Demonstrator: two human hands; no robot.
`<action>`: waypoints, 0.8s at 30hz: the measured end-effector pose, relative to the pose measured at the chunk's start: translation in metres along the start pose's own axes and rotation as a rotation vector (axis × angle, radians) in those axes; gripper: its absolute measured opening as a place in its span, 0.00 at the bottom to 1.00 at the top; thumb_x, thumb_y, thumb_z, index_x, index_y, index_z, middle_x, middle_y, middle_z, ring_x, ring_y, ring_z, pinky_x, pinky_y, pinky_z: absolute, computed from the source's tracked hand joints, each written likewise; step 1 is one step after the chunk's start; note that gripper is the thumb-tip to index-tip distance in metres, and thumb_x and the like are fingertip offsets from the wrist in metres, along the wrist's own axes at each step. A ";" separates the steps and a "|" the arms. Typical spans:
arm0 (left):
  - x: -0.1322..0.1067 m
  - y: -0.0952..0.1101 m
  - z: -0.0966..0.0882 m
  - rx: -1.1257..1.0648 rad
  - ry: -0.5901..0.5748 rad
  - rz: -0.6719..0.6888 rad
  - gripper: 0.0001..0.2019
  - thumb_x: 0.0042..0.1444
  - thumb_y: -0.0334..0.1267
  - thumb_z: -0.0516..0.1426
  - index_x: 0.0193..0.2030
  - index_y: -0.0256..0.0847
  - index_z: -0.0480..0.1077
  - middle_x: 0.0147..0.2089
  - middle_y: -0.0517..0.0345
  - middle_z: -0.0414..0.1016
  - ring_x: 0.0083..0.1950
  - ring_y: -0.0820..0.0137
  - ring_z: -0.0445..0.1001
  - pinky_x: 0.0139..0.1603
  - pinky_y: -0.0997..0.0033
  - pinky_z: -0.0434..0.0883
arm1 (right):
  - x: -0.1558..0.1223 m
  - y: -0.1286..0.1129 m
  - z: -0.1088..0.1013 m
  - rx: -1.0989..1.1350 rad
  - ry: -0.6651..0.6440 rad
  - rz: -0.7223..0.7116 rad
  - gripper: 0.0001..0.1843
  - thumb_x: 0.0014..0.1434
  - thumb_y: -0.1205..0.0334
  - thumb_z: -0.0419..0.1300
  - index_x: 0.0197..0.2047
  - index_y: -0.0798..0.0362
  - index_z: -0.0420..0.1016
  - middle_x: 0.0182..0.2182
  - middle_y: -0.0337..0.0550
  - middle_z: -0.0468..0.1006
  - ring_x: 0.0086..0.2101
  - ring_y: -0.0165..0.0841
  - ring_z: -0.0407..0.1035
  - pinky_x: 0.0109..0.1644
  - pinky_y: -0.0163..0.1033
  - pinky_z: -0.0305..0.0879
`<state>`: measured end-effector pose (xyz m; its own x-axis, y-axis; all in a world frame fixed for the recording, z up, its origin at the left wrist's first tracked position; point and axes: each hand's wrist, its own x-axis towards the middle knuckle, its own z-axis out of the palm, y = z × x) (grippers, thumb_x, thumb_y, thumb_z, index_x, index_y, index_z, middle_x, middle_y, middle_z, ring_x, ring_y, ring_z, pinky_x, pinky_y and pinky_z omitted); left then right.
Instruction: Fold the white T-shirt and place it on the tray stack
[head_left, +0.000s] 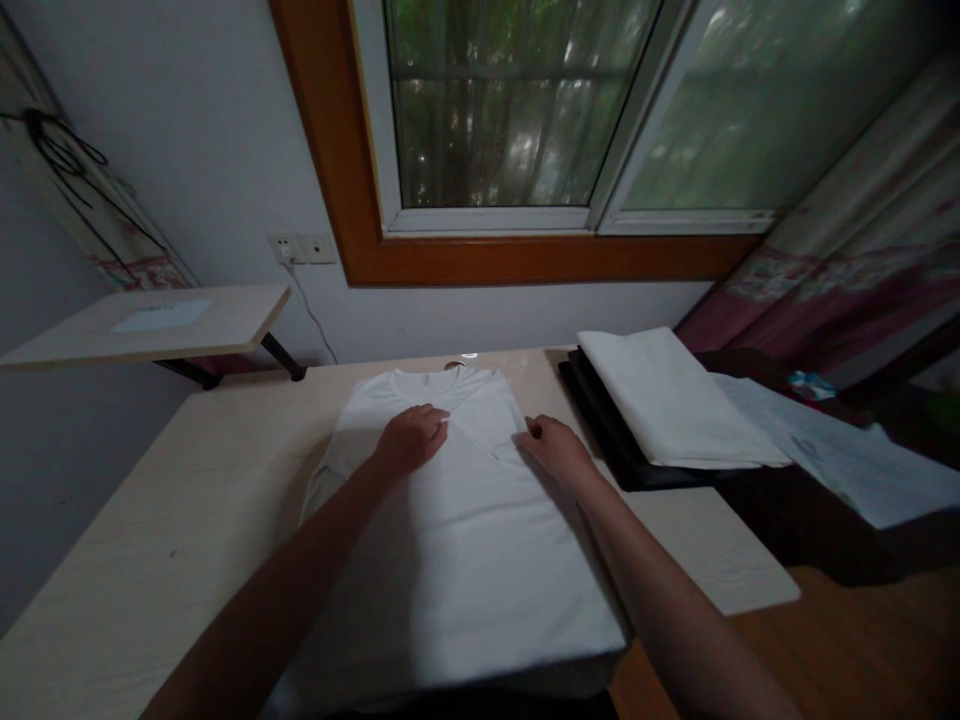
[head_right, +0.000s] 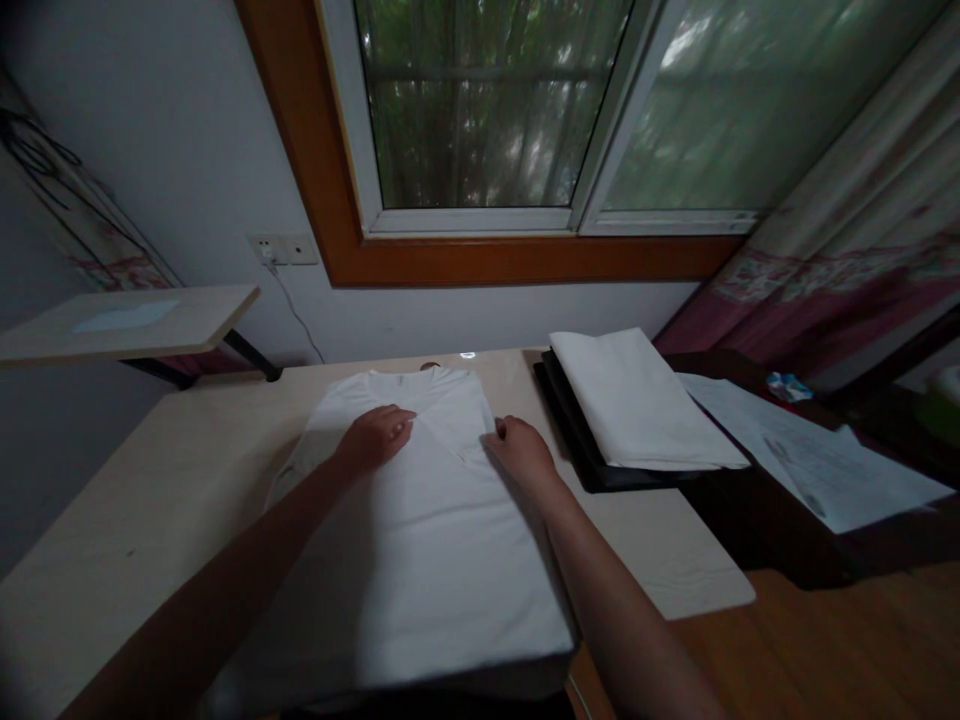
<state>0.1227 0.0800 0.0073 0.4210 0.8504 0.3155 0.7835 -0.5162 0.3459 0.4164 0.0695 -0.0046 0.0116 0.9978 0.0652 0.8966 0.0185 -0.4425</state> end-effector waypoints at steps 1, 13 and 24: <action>0.012 0.005 0.006 -0.075 -0.018 -0.016 0.15 0.66 0.37 0.51 0.53 0.41 0.76 0.49 0.50 0.80 0.51 0.65 0.76 0.61 0.65 0.69 | -0.001 -0.002 0.001 0.026 0.028 -0.011 0.07 0.60 0.58 0.61 0.34 0.52 0.73 0.32 0.46 0.79 0.32 0.37 0.71 0.34 0.37 0.57; 0.119 0.050 0.056 -0.268 -0.248 -0.053 0.23 0.68 0.45 0.52 0.67 0.46 0.66 0.54 0.51 0.81 0.52 0.66 0.79 0.56 0.69 0.70 | -0.016 -0.018 0.012 0.277 0.121 -0.212 0.07 0.59 0.61 0.57 0.42 0.49 0.69 0.31 0.37 0.74 0.28 0.34 0.67 0.34 0.34 0.59; 0.139 0.039 0.061 -0.209 -0.166 -0.243 0.13 0.61 0.35 0.56 0.51 0.42 0.73 0.45 0.50 0.81 0.47 0.63 0.78 0.51 0.67 0.70 | -0.018 -0.027 0.014 0.421 0.098 -0.256 0.09 0.59 0.62 0.58 0.45 0.49 0.69 0.30 0.35 0.71 0.29 0.32 0.65 0.33 0.34 0.59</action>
<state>0.2396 0.1844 0.0113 0.3161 0.9468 0.0600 0.7667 -0.2922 0.5717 0.3855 0.0514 -0.0059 -0.1259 0.9477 0.2931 0.6202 0.3058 -0.7223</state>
